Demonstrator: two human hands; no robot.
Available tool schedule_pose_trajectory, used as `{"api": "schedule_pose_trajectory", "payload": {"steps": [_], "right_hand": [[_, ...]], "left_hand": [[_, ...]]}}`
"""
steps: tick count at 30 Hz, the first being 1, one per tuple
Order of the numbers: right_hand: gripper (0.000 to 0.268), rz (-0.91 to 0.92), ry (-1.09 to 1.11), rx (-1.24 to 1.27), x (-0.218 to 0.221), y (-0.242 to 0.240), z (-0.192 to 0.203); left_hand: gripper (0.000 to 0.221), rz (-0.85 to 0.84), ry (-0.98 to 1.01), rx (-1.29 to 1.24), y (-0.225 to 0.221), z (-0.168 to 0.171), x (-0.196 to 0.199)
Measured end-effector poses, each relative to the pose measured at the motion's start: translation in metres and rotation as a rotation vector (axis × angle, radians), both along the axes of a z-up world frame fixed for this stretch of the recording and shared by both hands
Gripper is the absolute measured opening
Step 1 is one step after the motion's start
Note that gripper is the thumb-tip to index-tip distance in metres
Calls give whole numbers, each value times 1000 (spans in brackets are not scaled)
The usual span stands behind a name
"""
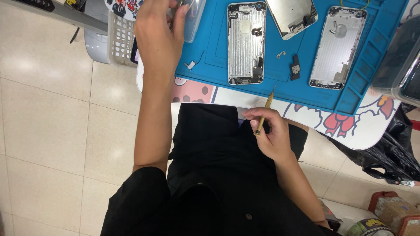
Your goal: Repairing a mobile phone using a screwdriver and tweezers at a workbench.
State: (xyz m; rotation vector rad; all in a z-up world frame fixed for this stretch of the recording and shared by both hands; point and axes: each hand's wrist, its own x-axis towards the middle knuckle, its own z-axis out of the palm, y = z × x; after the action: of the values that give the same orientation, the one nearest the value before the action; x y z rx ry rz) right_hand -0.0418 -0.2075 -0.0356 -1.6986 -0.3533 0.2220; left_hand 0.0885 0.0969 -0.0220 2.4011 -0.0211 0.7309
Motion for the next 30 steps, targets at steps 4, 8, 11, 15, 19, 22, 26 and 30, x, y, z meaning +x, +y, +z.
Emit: {"api": "schedule_pose_trajectory", "payload": {"steps": [4,8,11,15,19,22,26,30], "right_hand": [[16,15,-12,-7,1,-2,-4],[15,31,-17,7,0,-2,-5],[19,48,-31,-13,1,-5,-4],[25,51,-61,-29,3,-6,-2],[25,39,-48,-17,3,-8,-5],[28,25,-60,35,5,-9,-7],[34,-64,-249,-22,18,-15,-7],[40,-257,-213,90,33,-22,-23]], "left_hand": [[12,-36,-44,-82,0,2,1],[8,-53,-73,-59,1,1,2],[7,-53,-71,-40,0,3,2],[6,-71,-65,-14,0,3,-2],[8,-44,-27,2,-3,1,-4],[21,-30,-166,3,-20,5,-14],[29,-391,-90,20,-58,10,-40],[56,-580,149,1,-77,8,-52]]}}
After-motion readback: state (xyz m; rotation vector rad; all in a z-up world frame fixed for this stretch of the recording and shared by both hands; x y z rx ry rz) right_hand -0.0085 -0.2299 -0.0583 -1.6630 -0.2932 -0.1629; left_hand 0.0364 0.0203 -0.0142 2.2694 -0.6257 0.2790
